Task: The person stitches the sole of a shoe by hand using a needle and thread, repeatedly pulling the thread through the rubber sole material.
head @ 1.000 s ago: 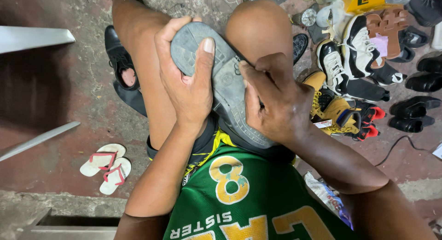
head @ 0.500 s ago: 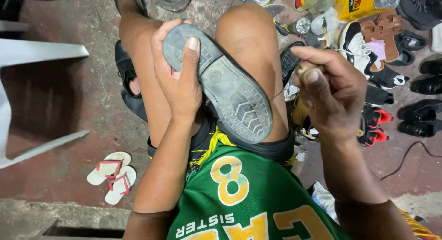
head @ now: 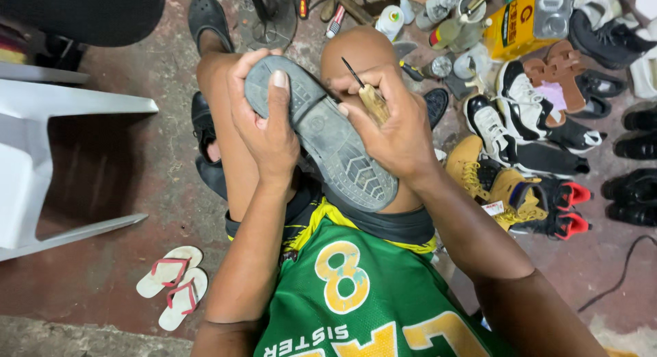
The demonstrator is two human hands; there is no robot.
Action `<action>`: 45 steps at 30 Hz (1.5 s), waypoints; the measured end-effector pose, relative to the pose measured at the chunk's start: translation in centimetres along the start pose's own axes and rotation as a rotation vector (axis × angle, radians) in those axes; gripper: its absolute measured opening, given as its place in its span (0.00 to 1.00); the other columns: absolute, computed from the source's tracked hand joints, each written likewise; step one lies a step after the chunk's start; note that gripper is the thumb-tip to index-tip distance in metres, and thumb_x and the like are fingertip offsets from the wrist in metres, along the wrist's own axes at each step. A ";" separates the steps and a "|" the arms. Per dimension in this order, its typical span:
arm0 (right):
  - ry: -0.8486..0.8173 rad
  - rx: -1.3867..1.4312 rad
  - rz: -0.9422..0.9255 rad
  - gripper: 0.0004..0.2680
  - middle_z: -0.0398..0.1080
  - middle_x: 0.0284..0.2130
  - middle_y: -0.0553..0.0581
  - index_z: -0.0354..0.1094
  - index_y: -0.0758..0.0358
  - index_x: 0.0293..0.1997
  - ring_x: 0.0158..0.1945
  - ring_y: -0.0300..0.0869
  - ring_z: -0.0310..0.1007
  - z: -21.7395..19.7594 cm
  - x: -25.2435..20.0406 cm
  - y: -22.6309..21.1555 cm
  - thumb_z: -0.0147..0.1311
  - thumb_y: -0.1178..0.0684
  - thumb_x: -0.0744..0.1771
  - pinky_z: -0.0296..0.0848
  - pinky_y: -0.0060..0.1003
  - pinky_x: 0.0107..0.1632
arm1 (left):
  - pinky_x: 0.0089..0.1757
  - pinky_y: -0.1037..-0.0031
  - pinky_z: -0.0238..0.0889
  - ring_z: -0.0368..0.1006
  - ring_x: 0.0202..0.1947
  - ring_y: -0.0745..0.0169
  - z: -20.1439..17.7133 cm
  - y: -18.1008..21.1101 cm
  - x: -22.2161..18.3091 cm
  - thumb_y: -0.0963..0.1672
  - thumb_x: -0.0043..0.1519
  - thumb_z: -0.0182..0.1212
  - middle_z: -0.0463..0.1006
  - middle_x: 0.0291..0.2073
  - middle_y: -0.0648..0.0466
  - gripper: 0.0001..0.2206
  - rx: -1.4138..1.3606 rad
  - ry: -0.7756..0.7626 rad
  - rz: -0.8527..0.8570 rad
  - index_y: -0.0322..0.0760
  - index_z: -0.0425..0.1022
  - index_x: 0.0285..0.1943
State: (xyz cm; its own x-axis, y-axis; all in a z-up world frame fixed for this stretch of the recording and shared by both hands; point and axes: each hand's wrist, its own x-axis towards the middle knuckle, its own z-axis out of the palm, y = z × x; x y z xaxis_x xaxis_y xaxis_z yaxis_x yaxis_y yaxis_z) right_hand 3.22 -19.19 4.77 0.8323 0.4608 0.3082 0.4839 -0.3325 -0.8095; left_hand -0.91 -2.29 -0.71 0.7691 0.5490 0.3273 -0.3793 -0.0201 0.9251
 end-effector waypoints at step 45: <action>0.126 0.087 0.264 0.19 0.65 0.43 0.49 0.64 0.65 0.46 0.29 0.30 0.54 -0.7 -10.7 1.6 0.75 0.61 0.59 0.60 0.26 0.33 | 0.51 0.66 0.65 0.65 0.60 0.62 -3.5 0.5 -7.8 0.50 0.70 0.55 0.63 0.69 0.52 0.33 -0.346 -0.028 -0.729 0.38 0.45 0.82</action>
State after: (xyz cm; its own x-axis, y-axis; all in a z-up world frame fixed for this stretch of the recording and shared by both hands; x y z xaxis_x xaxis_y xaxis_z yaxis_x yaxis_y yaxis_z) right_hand -4.66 -25.24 0.52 0.9558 0.2604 0.1364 0.2258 -0.3530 -0.9080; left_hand -8.92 -3.70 -3.47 0.8954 0.3028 -0.3265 0.0887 0.5972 0.7972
